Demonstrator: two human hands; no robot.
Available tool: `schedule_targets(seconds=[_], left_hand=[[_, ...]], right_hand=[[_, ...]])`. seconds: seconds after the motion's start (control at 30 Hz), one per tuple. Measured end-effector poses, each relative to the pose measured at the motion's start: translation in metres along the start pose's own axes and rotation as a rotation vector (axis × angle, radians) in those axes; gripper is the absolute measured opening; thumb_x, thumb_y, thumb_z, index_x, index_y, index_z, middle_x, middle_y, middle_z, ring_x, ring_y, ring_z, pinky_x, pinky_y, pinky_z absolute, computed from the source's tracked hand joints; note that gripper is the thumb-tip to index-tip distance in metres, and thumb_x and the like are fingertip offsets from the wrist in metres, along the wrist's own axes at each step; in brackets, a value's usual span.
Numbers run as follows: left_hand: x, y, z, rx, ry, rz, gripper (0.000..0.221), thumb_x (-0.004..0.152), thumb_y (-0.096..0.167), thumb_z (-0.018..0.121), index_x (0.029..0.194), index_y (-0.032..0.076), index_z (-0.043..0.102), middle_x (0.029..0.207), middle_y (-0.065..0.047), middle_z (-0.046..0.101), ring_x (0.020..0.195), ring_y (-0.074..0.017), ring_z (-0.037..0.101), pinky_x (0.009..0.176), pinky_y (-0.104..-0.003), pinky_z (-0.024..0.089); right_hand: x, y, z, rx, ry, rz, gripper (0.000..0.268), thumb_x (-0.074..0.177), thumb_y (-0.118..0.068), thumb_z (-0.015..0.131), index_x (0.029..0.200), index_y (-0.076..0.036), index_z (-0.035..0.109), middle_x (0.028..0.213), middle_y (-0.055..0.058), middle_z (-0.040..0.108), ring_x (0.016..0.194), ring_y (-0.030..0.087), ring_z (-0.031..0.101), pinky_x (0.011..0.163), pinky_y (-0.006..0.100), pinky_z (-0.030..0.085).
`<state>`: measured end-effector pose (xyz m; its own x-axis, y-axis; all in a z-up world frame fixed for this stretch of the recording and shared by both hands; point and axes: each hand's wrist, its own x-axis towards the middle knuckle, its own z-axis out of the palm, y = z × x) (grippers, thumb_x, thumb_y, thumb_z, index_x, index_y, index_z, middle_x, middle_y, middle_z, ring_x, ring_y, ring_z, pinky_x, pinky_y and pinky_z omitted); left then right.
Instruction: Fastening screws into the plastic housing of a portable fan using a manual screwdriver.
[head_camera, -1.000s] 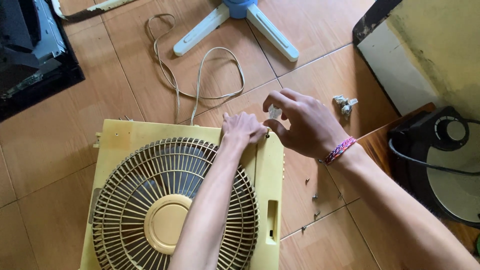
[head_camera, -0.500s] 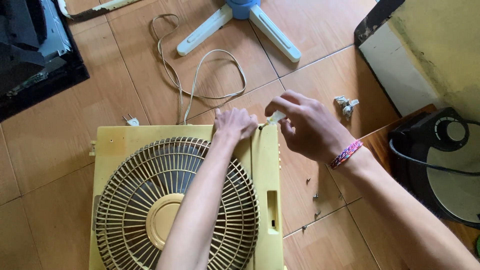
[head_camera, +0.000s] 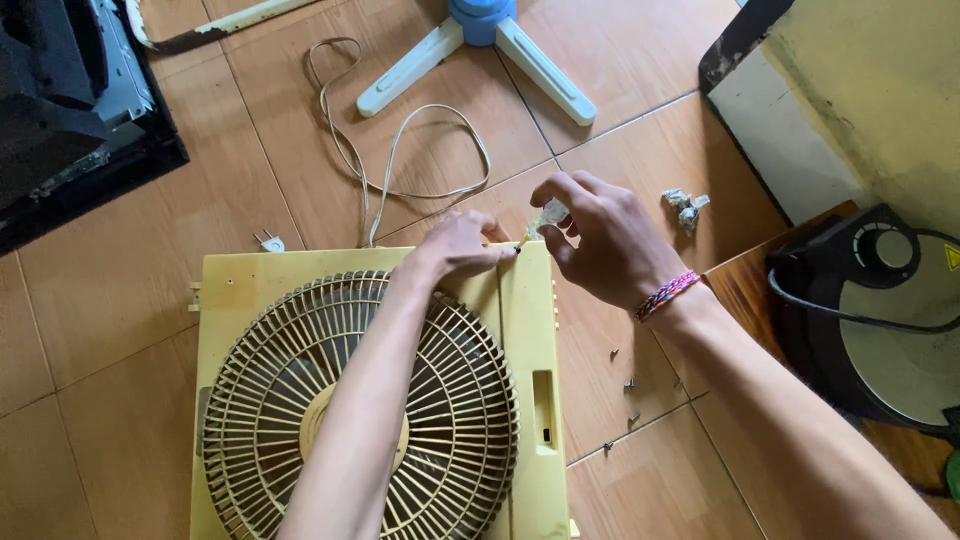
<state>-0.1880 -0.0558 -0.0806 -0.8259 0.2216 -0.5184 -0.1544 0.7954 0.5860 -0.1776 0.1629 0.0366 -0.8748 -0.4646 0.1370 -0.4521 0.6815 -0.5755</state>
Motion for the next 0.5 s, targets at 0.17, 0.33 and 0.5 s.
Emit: schedule_targets(seconds=[0.17, 0.33, 0.5], left_hand=[[0.007, -0.004, 0.012, 0.005, -0.011, 0.059, 0.032, 0.082, 0.042, 0.072, 0.107, 0.023, 0.077, 0.117, -0.007, 0.076, 0.123, -0.0361, 0.063, 0.107, -0.054, 0.049], [0.021, -0.004, 0.029, 0.077, 0.0, 0.102, 0.029, 0.082, 0.042, 0.072, 0.104, 0.023, 0.076, 0.111, -0.007, 0.075, 0.119, -0.0347, 0.065, 0.102, -0.053, 0.052], [0.001, 0.025, 0.016, 0.122, -0.153, 0.111, 0.063, 0.06, 0.054, 0.085, 0.115, 0.027, 0.072, 0.117, -0.001, 0.073, 0.124, -0.0296, 0.063, 0.107, -0.053, 0.049]], right_hand=[[-0.004, 0.0, -0.01, 0.08, 0.136, -0.042, 0.028, 0.078, -0.007, 0.077, 0.104, -0.015, 0.069, 0.087, 0.007, 0.067, 0.071, 0.025, 0.072, 0.06, 0.036, 0.059], [-0.026, 0.038, -0.015, 0.118, 0.326, 0.038, 0.018, 0.084, -0.011, 0.084, 0.098, -0.012, 0.072, 0.08, 0.009, 0.069, 0.072, 0.027, 0.071, 0.059, 0.038, 0.055], [-0.057, 0.085, 0.041, 0.357, 0.261, 0.648, 0.02, 0.075, -0.018, 0.081, 0.07, -0.009, 0.064, 0.087, 0.008, 0.075, 0.076, 0.02, 0.074, 0.067, 0.034, 0.057]])
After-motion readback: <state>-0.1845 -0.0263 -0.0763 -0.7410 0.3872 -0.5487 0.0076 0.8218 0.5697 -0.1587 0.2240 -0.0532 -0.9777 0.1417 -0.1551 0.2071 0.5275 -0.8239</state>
